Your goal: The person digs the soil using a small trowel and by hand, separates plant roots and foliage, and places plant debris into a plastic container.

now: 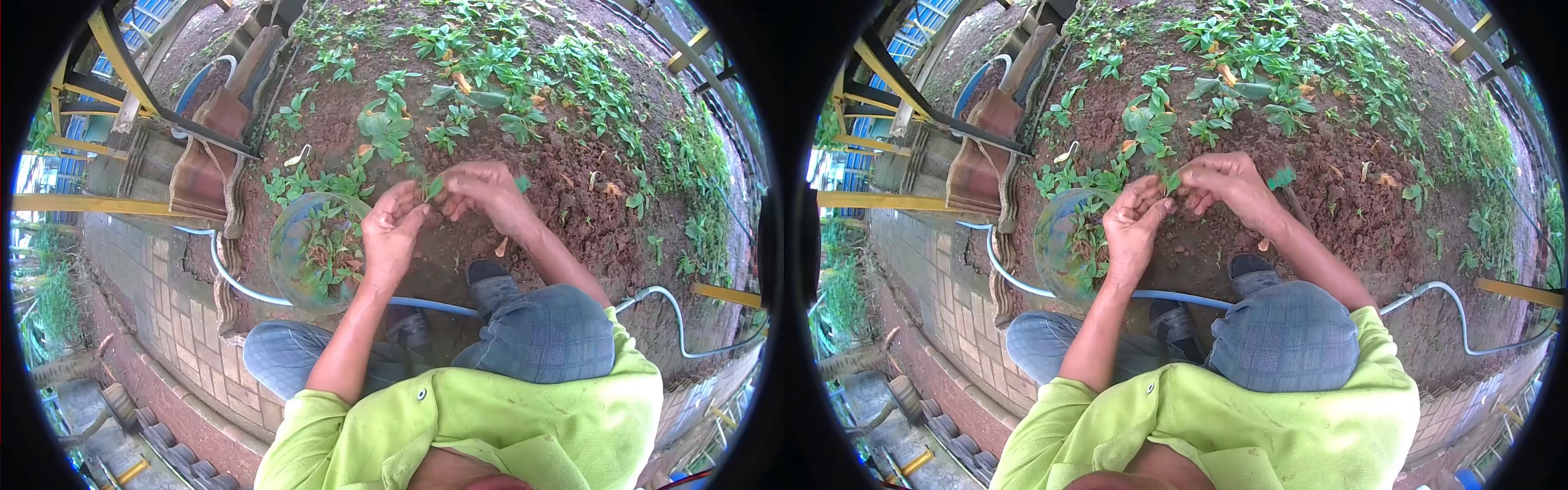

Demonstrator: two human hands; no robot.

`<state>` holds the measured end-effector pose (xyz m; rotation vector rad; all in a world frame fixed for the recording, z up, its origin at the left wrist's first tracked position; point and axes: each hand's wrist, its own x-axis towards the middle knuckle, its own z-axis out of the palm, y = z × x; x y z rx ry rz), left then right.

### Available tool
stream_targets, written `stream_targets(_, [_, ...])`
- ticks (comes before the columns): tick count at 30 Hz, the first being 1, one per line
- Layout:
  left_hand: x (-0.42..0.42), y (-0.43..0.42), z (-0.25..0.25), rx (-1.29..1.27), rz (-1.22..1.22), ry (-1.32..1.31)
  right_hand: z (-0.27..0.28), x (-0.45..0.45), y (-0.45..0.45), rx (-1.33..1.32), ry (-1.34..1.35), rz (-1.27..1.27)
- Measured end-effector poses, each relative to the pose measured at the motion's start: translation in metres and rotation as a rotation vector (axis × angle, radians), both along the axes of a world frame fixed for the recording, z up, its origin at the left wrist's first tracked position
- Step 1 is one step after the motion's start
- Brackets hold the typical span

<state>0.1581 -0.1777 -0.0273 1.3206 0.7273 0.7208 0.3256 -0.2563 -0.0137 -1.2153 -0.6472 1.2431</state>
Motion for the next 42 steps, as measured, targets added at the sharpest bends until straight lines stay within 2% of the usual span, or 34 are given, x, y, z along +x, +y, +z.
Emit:
stream_targets(2, [-0.002, 0.002, -0.001, -0.154, -0.028, -0.025, 0.000, -0.002, -0.001, 0.028, -0.038, 0.008])
stream_targets(4, [-0.004, 0.005, 0.001, -0.186, -0.055, -0.015, 0.003, -0.004, -0.001, -0.031, -0.154, -0.004])
stream_targets(7, [-0.005, 0.008, -0.001, -0.269, -0.093, -0.014, -0.007, -0.004, 0.000, 0.018, -0.300, -0.077])
stream_targets(10, [-0.004, 0.009, -0.002, -0.362, -0.125, -0.024, -0.009, 0.002, 0.001, -0.028, -0.336, -0.038])
stream_targets(17, [-0.006, 0.011, -0.007, -0.525, -0.198, -0.099, -0.010, 0.005, 0.001, -0.042, -0.240, -0.042])
stream_targets(22, [-0.007, 0.013, -0.006, -0.608, -0.194, -0.153, -0.011, 0.007, 0.002, -0.042, -0.080, -0.201])
stream_targets(25, [-0.007, 0.014, -0.004, -0.640, -0.193, -0.186, -0.007, 0.013, 0.000, 0.019, -0.086, -0.255])
stream_targets(26, [-0.008, 0.015, -0.003, -0.670, -0.200, -0.200, -0.002, 0.023, -0.001, -0.024, -0.185, -0.265])
stream_targets(27, [-0.009, 0.016, -0.002, -0.667, -0.195, -0.199, 0.007, 0.036, -0.004, 0.036, -0.169, -0.351])
stream_targets(28, [-0.009, 0.017, -0.002, -0.689, -0.195, -0.237, 0.013, 0.057, -0.010, 0.135, -0.405, -0.471])
stream_targets(29, [-0.010, 0.018, -0.001, -0.714, -0.195, -0.276, -0.003, 0.087, -0.009, 0.218, -0.325, -0.765])
stream_targets(30, [-0.011, 0.018, -0.001, -0.712, -0.191, -0.276, 0.002, 0.116, -0.012, 0.118, -0.210, -1.022])
stream_targets(31, [-0.011, 0.019, 0.000, -0.722, -0.174, -0.292, 0.007, 0.137, -0.016, 0.198, 0.058, -1.206])
stream_targets(32, [-0.011, 0.019, 0.000, -0.730, -0.157, -0.310, 0.010, 0.149, -0.022, 0.208, 0.183, -1.348])
stream_targets(34, [-0.011, 0.022, -0.003, -0.703, -0.166, -0.329, -0.005, 0.148, -0.035, 0.126, 0.067, -1.192])
stream_targets(36, [-0.013, 0.023, -0.006, -0.691, -0.183, -0.336, -0.027, 0.125, -0.034, -0.015, -0.027, -0.851])
stream_targets(38, [-0.016, 0.027, -0.003, -0.604, -0.139, -0.265, -0.049, 0.096, -0.024, -0.279, -0.036, -0.612])
stream_targets(40, [-0.028, 0.038, 0.008, -0.480, -0.033, 0.009, -0.087, 0.078, -0.012, -0.401, -0.233, -0.390])
stream_targets(42, [-0.062, 0.058, 0.002, -0.022, 0.065, 0.416, -0.122, 0.079, -0.003, -0.241, -0.985, -0.195])
